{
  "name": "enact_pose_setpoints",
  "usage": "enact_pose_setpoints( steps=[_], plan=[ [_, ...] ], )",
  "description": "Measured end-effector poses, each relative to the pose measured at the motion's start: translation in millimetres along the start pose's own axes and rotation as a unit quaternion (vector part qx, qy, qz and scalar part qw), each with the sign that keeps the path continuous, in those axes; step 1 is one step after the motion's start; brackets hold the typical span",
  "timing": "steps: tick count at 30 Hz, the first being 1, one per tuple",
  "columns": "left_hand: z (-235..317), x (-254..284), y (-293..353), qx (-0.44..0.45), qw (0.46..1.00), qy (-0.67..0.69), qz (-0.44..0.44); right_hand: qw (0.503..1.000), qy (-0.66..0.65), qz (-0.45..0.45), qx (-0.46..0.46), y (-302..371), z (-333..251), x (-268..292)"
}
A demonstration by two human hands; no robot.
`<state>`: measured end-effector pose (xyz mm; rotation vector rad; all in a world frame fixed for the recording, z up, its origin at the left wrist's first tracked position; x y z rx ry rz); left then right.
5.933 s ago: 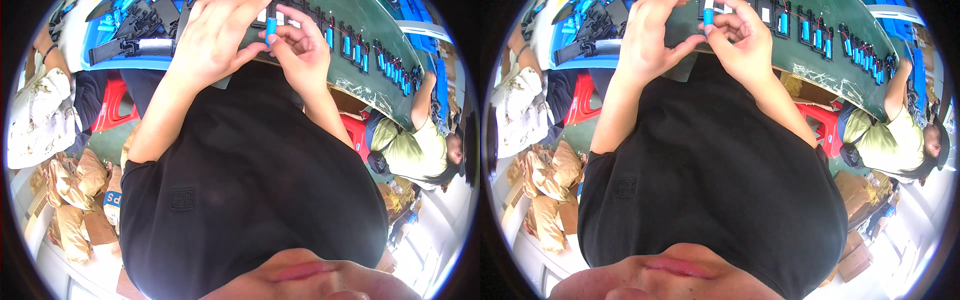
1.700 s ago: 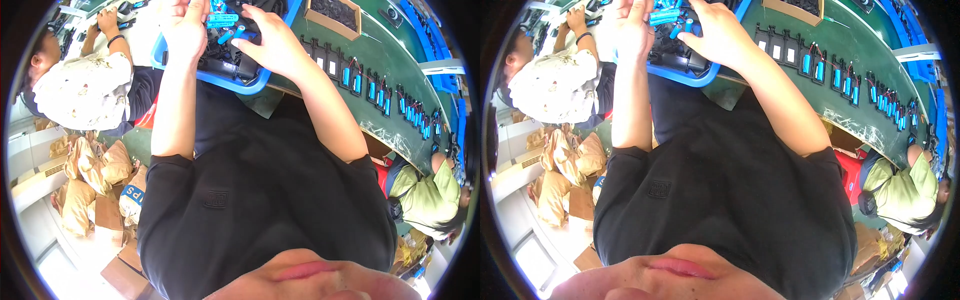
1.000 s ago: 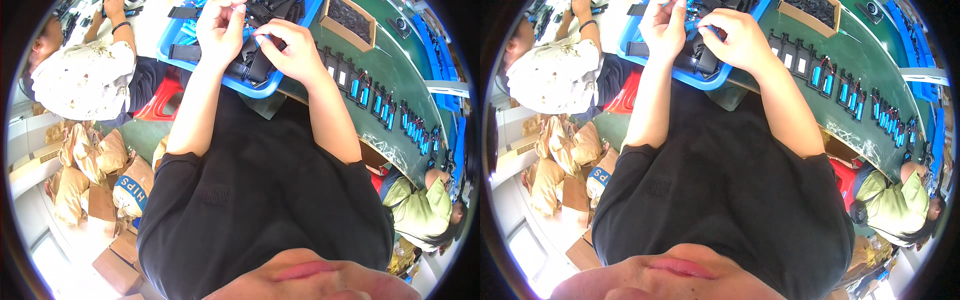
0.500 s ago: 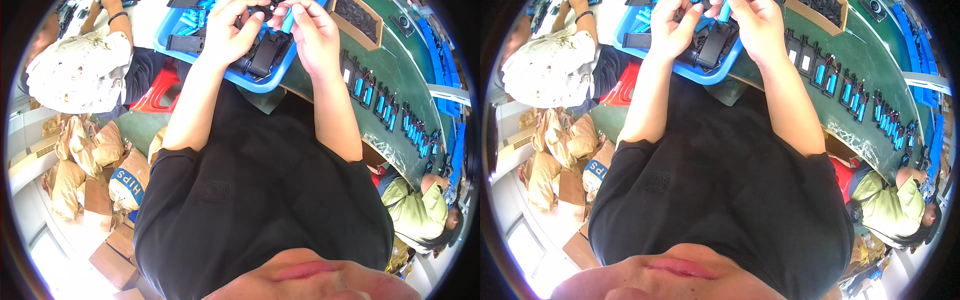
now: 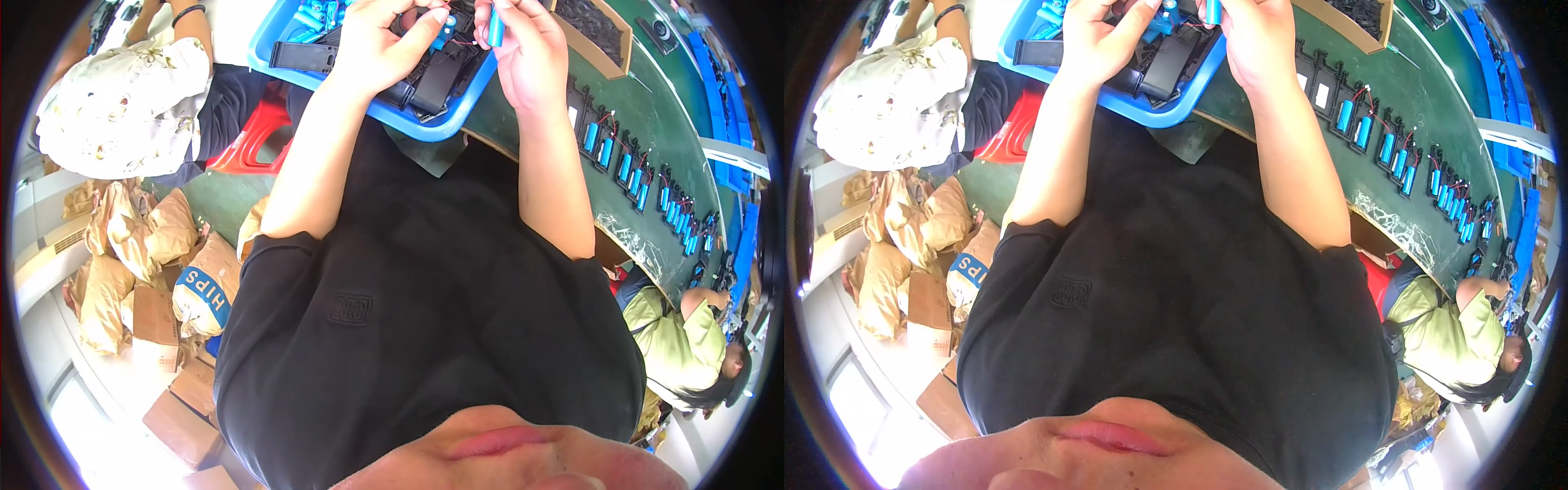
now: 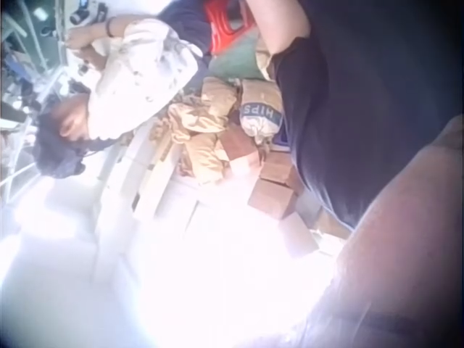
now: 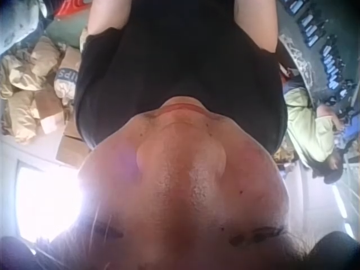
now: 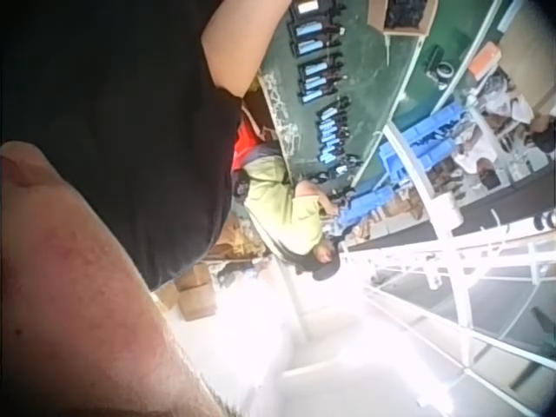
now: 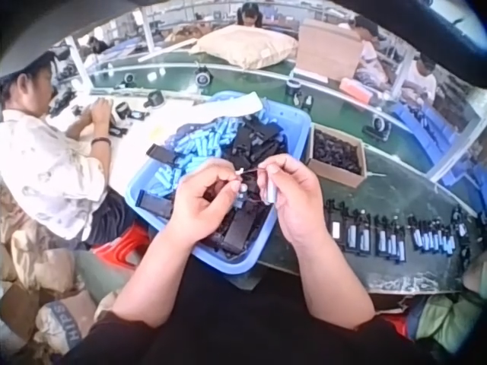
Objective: The person assembles small plastic housings and small black parts with electrical wires by hand at an industrial workbench.
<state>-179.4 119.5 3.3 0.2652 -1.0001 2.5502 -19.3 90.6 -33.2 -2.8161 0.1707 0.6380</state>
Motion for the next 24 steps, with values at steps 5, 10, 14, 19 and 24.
enact_pose_setpoints(
  steps=[5,10,14,19,24],
  plan=[
    [-10,0,3,0.035,0.998,0.037,0.024,1.0,-0.01,-0.006,0.006,2,1,-4],
    [-20,1,7,0.074,0.995,0.05,0.035,0.977,0.206,0.007,0.057,4,-3,-5],
    [-28,-3,9,0.108,0.988,0.108,0.038,0.969,0.231,0.001,0.093,2,3,-4],
    [-48,-7,13,0.138,0.964,0.224,0.025,0.941,0.33,-0.039,0.057,10,-20,-24],
    [-51,-13,11,0.137,0.96,0.246,0.001,0.945,0.32,0.003,0.07,8,-9,-13]
  ],
)
Point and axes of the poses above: each hand's wrist, its own y-axis away from the middle knuckle, its own x-axis out of the back of the hand, z = x × y, the point moved 10 cm from there along -y, towards the middle knuckle
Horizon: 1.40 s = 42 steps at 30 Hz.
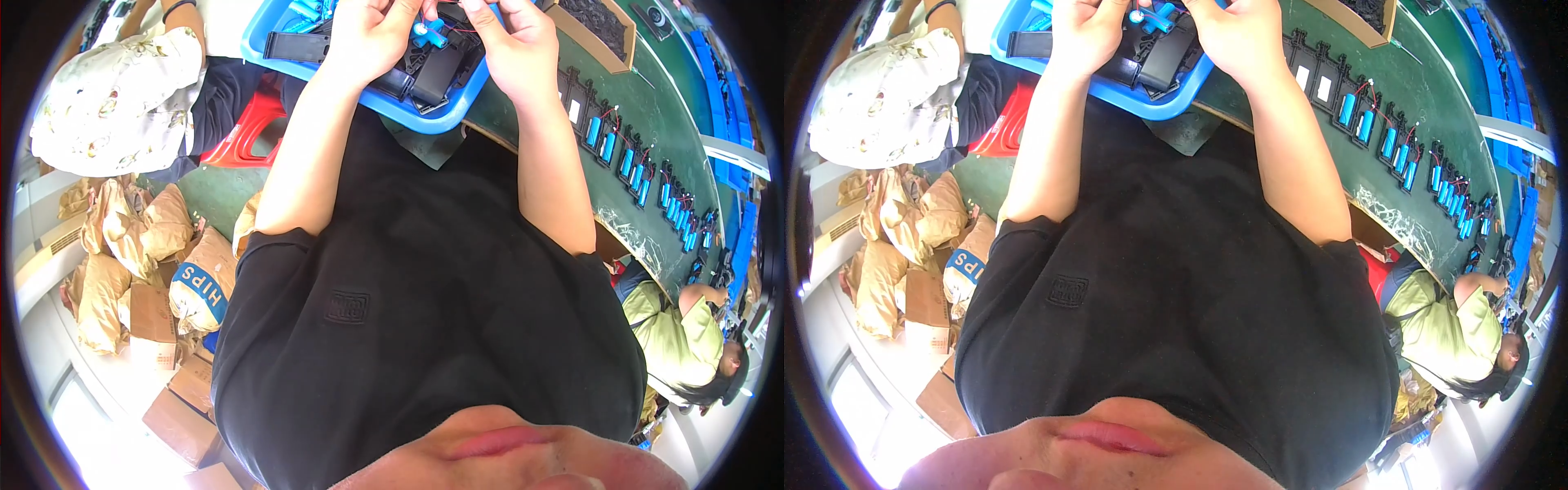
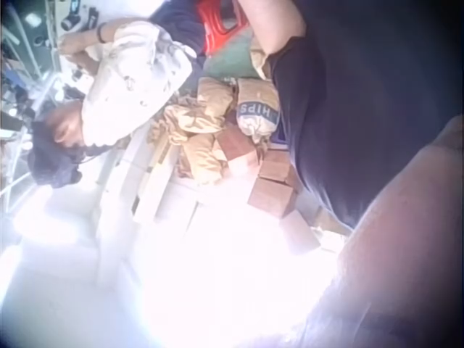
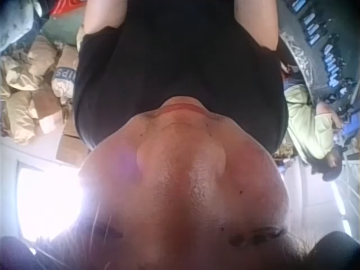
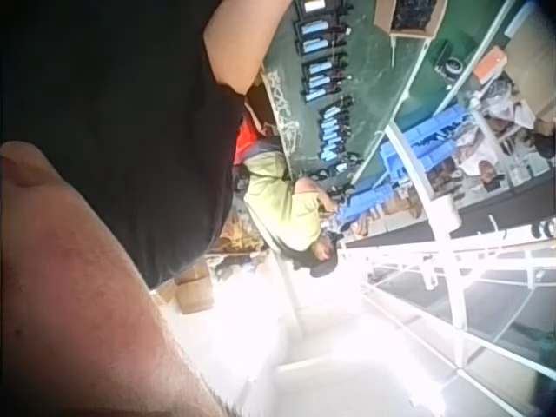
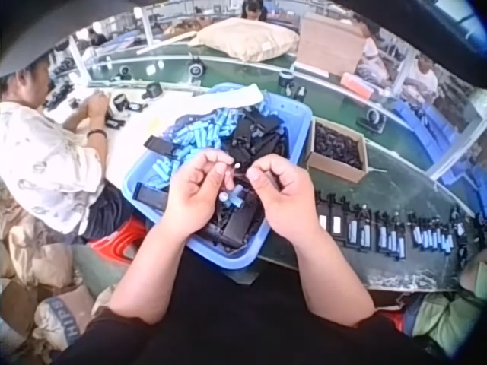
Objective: The person assembles small plastic housings and small black parts with electrical wires by hand at an industrial workbench.
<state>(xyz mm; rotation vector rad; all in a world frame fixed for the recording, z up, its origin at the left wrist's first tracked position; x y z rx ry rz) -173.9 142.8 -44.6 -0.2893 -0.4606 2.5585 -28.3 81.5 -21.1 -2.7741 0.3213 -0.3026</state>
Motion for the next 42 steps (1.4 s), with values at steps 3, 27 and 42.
enact_pose_setpoints(
  steps=[3,27,42],
  plan=[
    [6,3,0,-0.02,0.999,-0.018,0.038,0.996,0.077,-0.008,0.038,0,-7,-4],
    [31,10,6,-0.099,0.99,-0.076,0.062,0.972,0.185,0.114,-0.086,68,-9,177],
    [22,14,6,-0.086,0.992,-0.064,0.062,0.877,0.469,-0.076,0.071,58,-17,148]
  ],
)
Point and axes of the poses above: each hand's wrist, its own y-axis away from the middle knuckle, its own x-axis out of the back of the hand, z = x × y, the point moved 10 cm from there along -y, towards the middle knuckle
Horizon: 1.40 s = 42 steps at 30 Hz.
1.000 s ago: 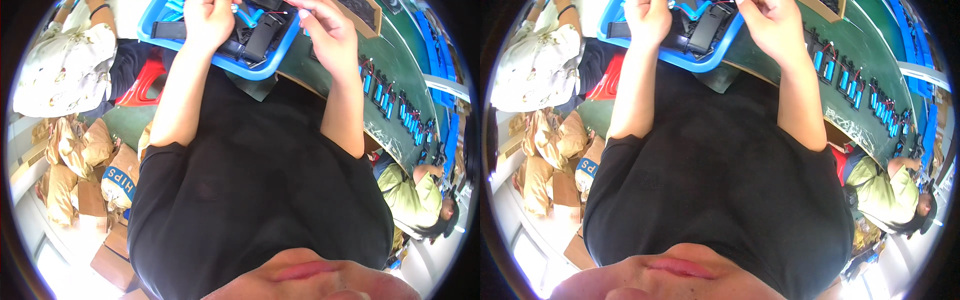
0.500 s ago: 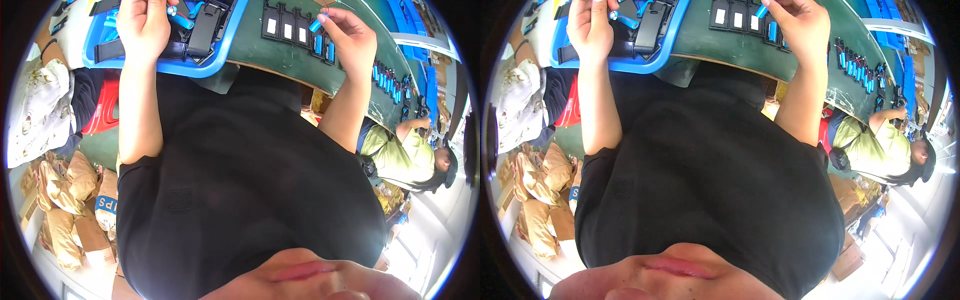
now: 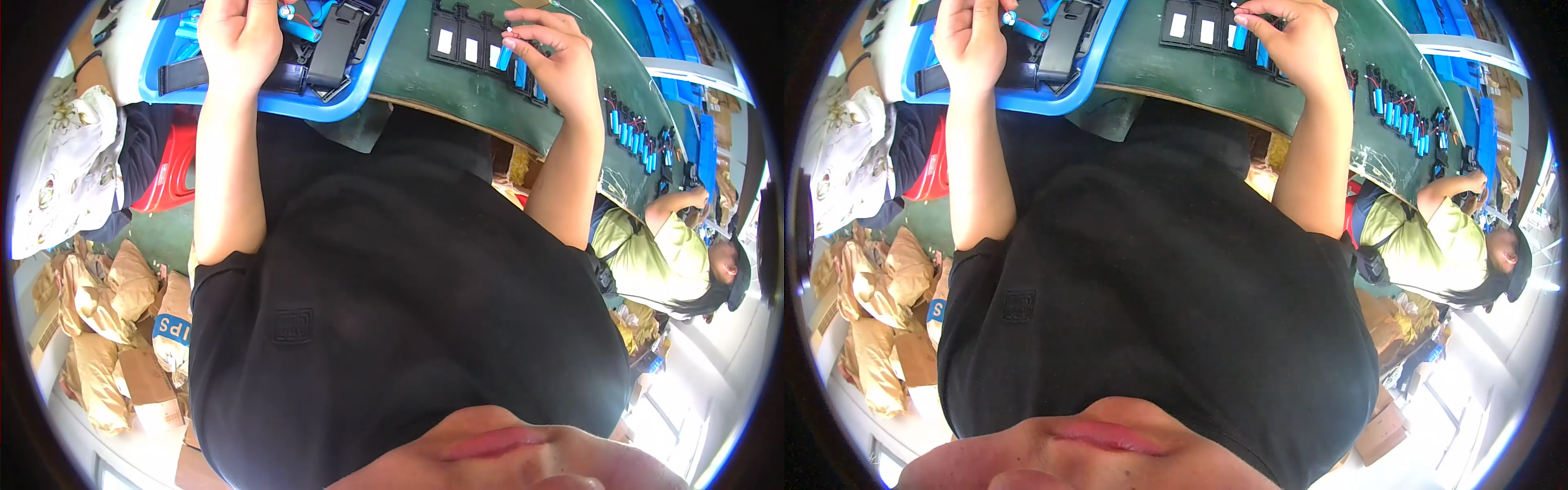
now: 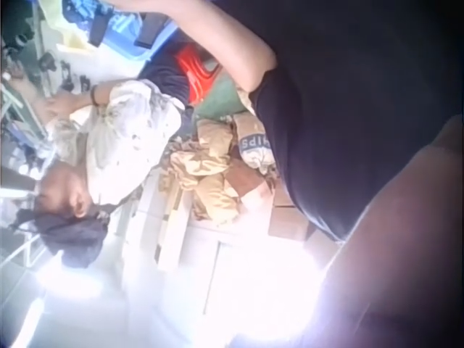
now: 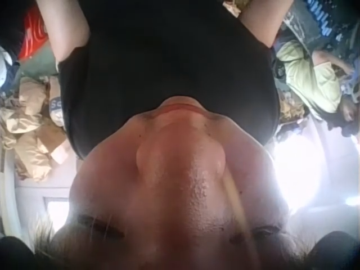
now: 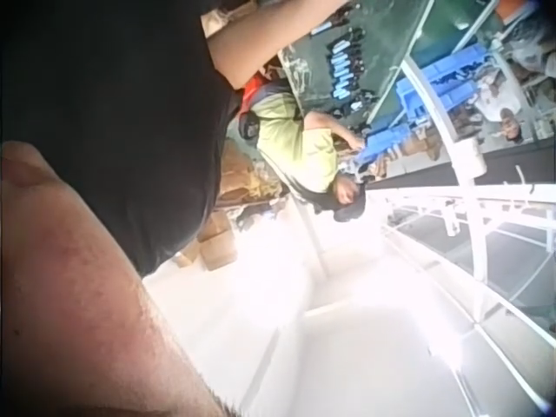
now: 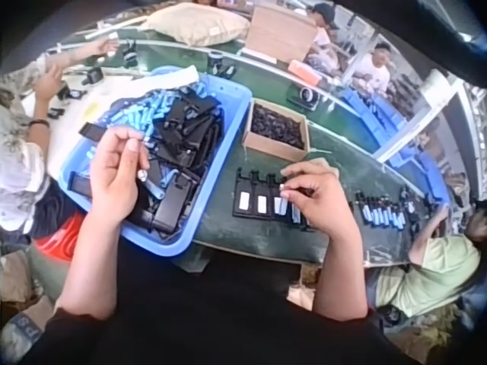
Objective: The person assembles small plastic housings and small black parts with electrical wires by hand at an industrial workbench.
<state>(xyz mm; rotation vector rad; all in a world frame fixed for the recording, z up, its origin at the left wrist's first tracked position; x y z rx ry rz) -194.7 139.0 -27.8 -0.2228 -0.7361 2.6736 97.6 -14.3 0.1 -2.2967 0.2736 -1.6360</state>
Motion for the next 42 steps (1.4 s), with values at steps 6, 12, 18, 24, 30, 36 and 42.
enact_pose_setpoints(
  steps=[6,12,18,24,30,36,42],
  plan=[
    [3,2,0,-0.006,1.0,-0.011,0.004,0.986,-0.096,-0.002,-0.135,-2,-10,5],
    [-3,-1,-2,-0.002,1.0,0.003,-0.007,0.992,-0.039,0.003,-0.121,0,-5,2],
    [10,2,-1,-0.009,1.0,-0.015,0.001,0.991,-0.032,0.004,-0.132,-4,-9,-2],
    [0,0,0,-0.002,1.0,-0.004,0.003,0.989,0.126,0.027,-0.08,18,24,-29],
    [-1,-2,2,0.02,1.0,0.0,0.01,0.981,0.178,0.02,-0.08,21,13,-25],
    [-2,-5,3,0.022,0.999,0.03,-0.007,0.983,0.057,0.176,0.019,3,-58,22],
    [-1,-3,4,0.031,0.997,0.063,-0.019,0.957,-0.288,0.037,0.005,-43,-135,-34]
  ],
)
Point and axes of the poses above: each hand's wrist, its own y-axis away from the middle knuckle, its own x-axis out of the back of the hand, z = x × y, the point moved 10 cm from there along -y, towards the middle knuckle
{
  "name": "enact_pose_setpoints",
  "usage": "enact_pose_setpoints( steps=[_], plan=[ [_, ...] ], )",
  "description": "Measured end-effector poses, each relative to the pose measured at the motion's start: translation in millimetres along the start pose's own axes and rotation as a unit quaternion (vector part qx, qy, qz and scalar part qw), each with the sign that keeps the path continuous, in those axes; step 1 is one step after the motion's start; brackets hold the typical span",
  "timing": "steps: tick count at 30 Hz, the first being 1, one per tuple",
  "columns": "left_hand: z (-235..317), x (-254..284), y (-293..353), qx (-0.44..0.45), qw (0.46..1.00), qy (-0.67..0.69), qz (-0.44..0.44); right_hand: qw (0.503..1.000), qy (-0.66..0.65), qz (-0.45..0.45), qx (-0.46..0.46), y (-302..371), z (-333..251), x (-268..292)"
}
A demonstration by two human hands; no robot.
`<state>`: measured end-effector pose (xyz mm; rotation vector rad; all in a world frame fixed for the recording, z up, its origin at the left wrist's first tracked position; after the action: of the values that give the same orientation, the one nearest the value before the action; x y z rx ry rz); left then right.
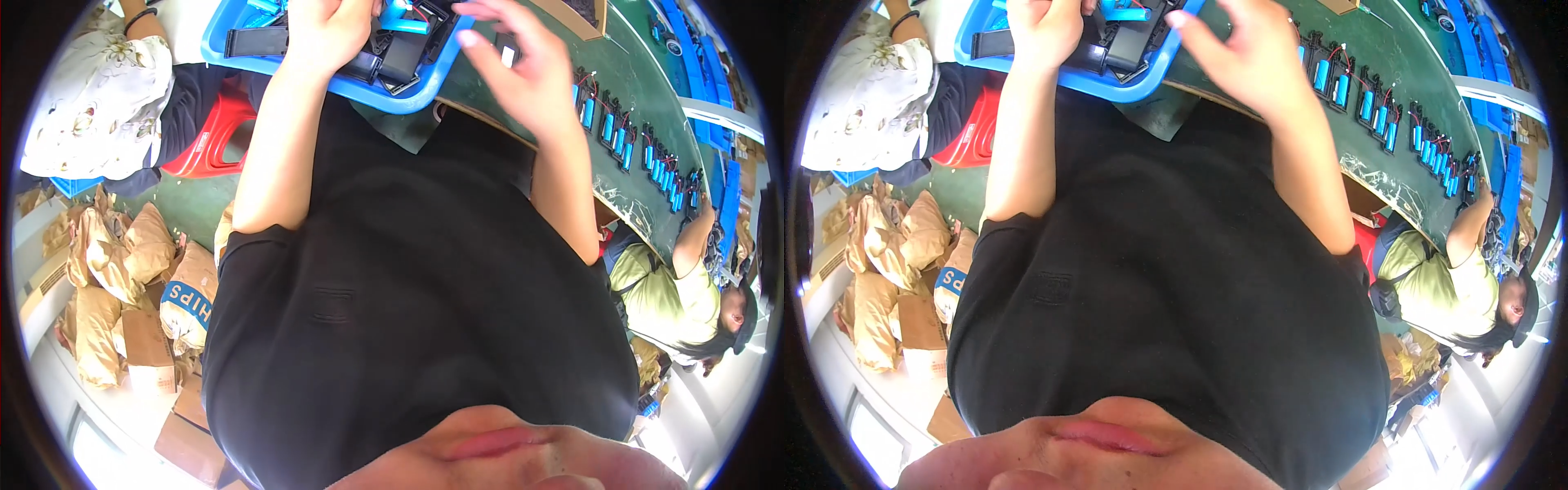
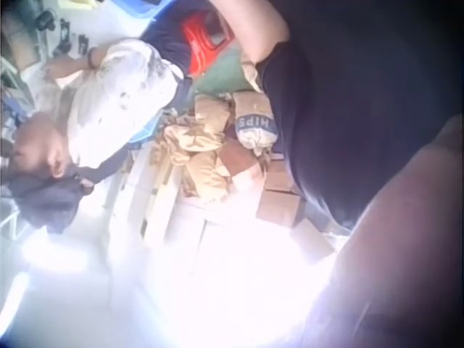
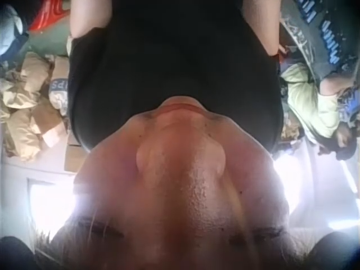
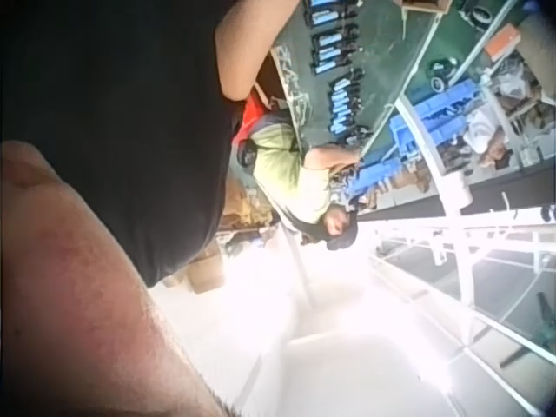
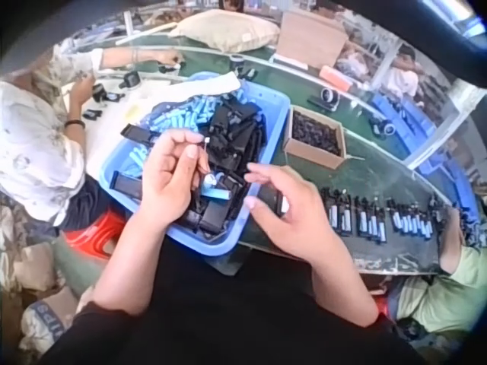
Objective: The person assembles small plastic housings and small black parts with electrical wires by hand at an industrial workbench.
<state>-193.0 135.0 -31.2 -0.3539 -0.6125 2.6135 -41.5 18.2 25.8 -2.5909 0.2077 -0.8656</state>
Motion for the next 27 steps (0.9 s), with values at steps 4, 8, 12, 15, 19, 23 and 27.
enact_pose_setpoints(
  steps=[4,8,12,15,19,23,27],
  plan=[
    [-2,-3,-1,0.013,0.999,0.032,0.0,0.99,0.074,-0.056,0.107,-7,-4,-38],
    [-5,-1,-2,0.019,0.998,0.067,0.004,0.996,0.038,0.001,0.075,-8,22,-40],
    [3,-8,-2,-0.011,1.0,0.008,-0.01,0.997,-0.065,0.021,-0.023,-6,45,-33],
    [9,-14,-2,-0.01,0.999,-0.019,-0.037,0.983,-0.169,0.026,-0.062,-3,57,-35],
    [15,-15,-3,-0.045,0.992,-0.106,-0.055,0.967,-0.245,0.023,-0.06,-3,65,-36],
    [11,-18,-8,-0.094,0.99,0.047,-0.089,0.958,-0.263,0.03,-0.114,-1,68,-31],
    [27,-27,1,-0.059,0.984,-0.11,-0.128,0.918,-0.382,0.042,-0.102,1,52,-28]
  ],
)
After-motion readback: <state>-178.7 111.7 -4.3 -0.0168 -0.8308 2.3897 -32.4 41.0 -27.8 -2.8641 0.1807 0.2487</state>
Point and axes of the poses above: each hand's wrist, its own y-axis away from the middle knuckle, its own x-axis out of the back of the hand, z = x × y, the point moved 10 cm from there along -y, towards the middle knuckle
